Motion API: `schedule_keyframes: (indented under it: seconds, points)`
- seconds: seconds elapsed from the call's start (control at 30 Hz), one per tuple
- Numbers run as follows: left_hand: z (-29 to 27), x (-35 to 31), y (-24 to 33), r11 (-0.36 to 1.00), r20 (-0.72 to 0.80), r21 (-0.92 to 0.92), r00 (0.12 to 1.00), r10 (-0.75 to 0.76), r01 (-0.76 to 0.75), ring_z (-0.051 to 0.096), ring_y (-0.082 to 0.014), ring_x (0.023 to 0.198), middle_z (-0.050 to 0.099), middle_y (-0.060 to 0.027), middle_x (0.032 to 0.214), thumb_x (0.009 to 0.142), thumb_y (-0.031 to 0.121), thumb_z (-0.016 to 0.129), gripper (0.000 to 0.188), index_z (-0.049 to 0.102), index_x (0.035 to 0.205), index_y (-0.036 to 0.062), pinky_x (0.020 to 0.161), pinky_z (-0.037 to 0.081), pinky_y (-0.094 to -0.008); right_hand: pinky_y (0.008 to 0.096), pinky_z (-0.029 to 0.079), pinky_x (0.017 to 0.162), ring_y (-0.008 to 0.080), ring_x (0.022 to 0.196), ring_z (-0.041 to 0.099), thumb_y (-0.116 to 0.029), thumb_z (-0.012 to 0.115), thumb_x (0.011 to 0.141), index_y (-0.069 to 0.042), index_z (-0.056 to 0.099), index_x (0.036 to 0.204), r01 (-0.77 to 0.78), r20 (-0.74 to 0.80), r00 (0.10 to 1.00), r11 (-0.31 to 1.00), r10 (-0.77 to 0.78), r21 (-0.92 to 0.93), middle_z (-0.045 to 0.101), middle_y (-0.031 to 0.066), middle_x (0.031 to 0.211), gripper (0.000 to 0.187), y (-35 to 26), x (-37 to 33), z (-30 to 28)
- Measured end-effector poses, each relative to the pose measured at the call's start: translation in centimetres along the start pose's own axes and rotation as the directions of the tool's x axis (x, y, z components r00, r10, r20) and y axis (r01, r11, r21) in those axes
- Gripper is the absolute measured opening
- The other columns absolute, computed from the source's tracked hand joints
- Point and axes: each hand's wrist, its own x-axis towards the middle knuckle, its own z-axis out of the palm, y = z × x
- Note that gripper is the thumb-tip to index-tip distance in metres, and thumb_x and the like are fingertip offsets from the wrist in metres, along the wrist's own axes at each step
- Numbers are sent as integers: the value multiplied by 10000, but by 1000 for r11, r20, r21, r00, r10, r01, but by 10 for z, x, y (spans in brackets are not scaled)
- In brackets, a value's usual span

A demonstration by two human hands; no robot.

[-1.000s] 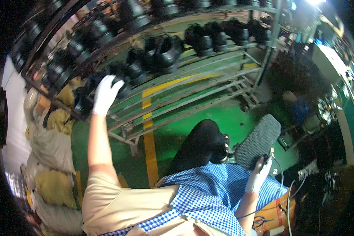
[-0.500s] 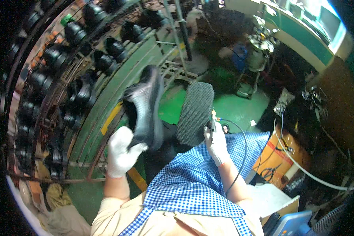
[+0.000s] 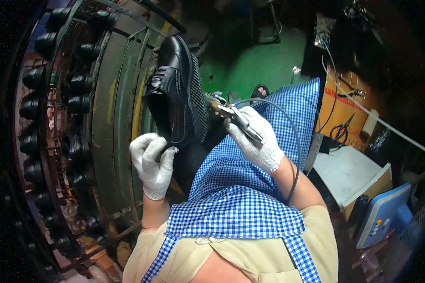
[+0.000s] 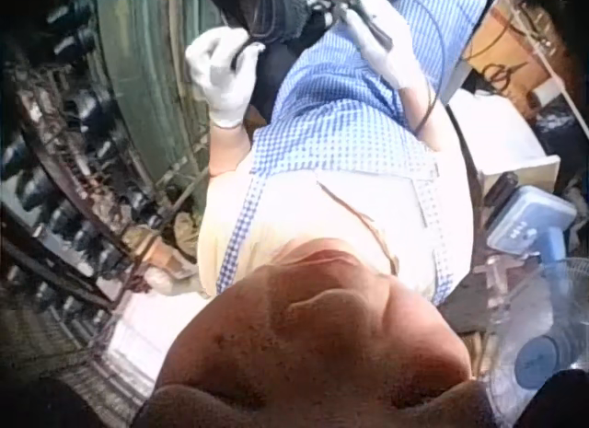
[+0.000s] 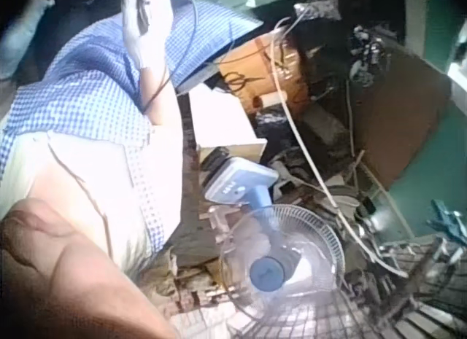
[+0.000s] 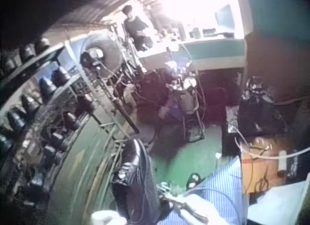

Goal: The person sits on the floor in a workshop and uses a spray gun to apply a coating to black leather shoes. They pick up shoes from a metal rack, hold them in their left hand, and spray the surface with their right hand before placing them back on the rack.

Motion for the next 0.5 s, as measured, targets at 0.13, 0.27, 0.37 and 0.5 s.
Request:
schedule_keyframes:
  seconds: [0.13, 0.27, 0.37, 0.5]
  points:
    - [-3, -11, -2, 999, 18, 44, 1000, -5, 4, 600, -202, 1013, 576, -78, 1132, 809, -71, 819, 390, 738, 1146, 107, 815, 506, -304, 381, 496, 696, 298, 770, 609, -196, 677, 1003, -42, 665, 1101, -216, 114, 975, 936, 191, 279, 602, 133, 893, 182, 1, 7, 11]
    - [-1, -23, -6, 997, -15, 33, 997, -74, 74, 610, -214, 1029, 585, -76, 1135, 800, -87, 814, 401, 743, 1146, 103, 833, 507, -315, 380, 505, 707, 311, 780, 614, -213, 692, 994, -40, 669, 1108, -144, 120, 986, 954, 115, 265, 609, 139, 892, 208, 6, 10, 15]
    - [-2, -24, -5, 994, -17, 55, 995, -97, 97, 628, -244, 1024, 590, -86, 1130, 778, -88, 834, 435, 739, 1159, 100, 845, 520, -337, 380, 506, 702, 315, 768, 612, -215, 702, 988, -38, 673, 1102, -109, 73, 993, 943, 91, 316, 612, 141, 887, 213, 9, 13, 18]
    - [-1, -25, -3, 992, -14, 42, 993, -119, 119, 627, -247, 1065, 595, -91, 1157, 815, -66, 819, 397, 735, 1163, 105, 883, 518, -336, 377, 500, 682, 307, 746, 618, -235, 714, 984, -47, 681, 1074, -98, 51, 995, 948, 86, 302, 617, 130, 853, 211, 14, 18, 24]
